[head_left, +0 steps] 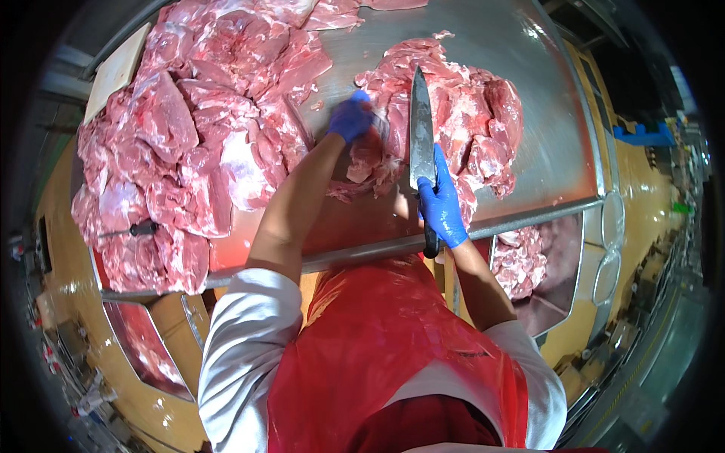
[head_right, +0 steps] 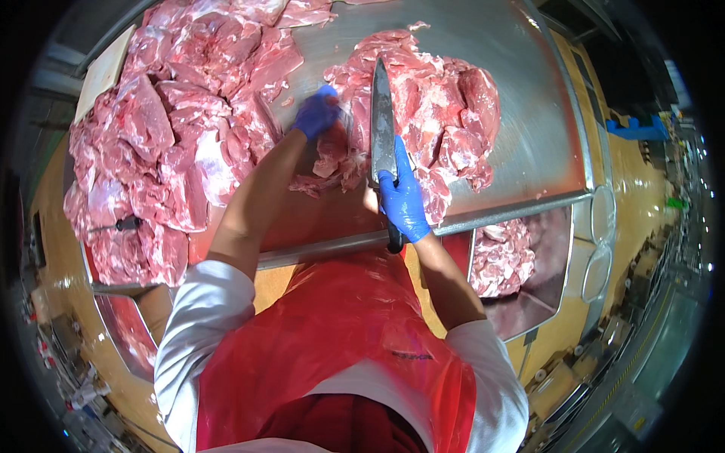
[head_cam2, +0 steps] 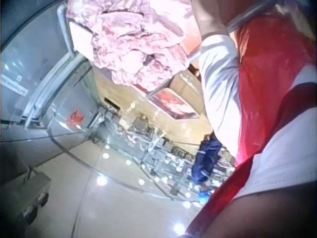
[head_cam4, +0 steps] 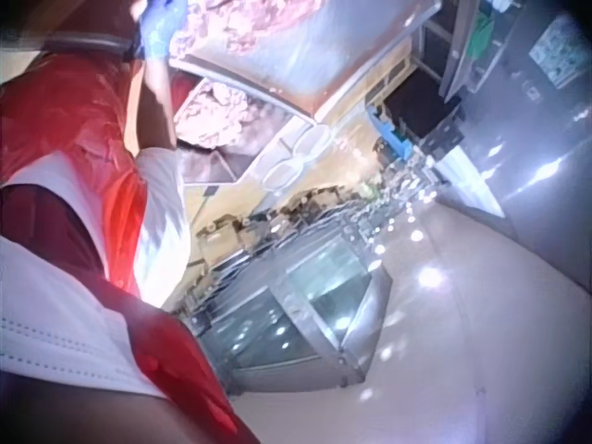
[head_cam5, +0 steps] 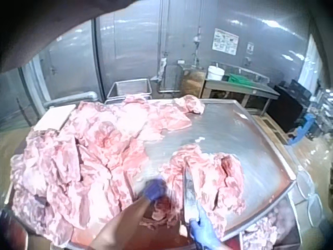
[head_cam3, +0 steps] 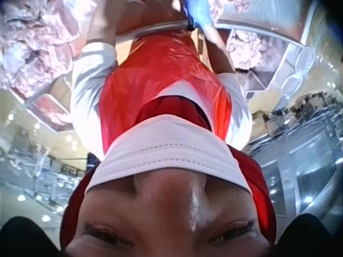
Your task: The person uses a knife to cut large pieces of raw meat into smaller portions on a stainless steel table. The person repeatedly picks up meat, slices it, and places the cut pieces into a metal bin.
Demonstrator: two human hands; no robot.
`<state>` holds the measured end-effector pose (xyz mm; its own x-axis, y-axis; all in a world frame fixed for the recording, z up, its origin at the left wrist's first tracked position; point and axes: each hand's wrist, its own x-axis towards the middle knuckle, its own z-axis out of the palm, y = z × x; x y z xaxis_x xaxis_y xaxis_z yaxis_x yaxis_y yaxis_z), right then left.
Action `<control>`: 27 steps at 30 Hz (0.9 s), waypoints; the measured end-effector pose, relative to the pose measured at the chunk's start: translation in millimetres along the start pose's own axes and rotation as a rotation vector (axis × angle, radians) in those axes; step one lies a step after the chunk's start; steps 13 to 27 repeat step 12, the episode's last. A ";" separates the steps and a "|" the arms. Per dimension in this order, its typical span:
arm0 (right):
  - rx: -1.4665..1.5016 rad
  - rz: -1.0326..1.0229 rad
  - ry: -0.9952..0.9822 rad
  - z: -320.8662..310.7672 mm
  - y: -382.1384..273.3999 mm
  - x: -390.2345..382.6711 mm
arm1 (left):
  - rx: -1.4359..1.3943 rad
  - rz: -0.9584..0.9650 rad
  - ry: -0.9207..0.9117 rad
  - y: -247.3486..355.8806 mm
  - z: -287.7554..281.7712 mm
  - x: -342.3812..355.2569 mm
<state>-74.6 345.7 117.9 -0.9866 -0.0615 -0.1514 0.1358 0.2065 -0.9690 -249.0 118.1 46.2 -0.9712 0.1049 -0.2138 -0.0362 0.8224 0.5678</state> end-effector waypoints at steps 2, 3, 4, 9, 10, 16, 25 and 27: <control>-0.056 -0.049 0.039 10.3 5.9 -5.8 | -0.695 0.080 0.236 -42.4 19.7 6.8; -0.062 -0.019 0.073 13.8 3.4 -13.8 | -0.988 0.178 0.371 -44.1 32.1 -1.7; -0.016 0.089 0.074 16.3 -1.0 -26.2 | -1.136 0.024 0.321 -48.3 42.6 -13.2; -0.194 0.067 0.068 58.8 -42.5 2.7 | -1.410 -0.114 0.082 -75.7 30.1 -32.6; -0.263 0.037 0.093 63.6 -43.2 25.5 | -1.428 -0.147 0.065 -71.8 24.3 -32.1; -0.556 -0.373 0.291 66.4 -34.1 71.5 | -1.460 -0.214 -0.001 -39.4 2.0 -32.3; -0.556 -0.373 0.291 66.4 -34.1 71.5 | -1.460 -0.214 -0.001 -39.4 2.0 -32.3; -0.556 -0.373 0.291 66.4 -34.1 71.5 | -1.460 -0.214 -0.001 -39.4 2.0 -32.3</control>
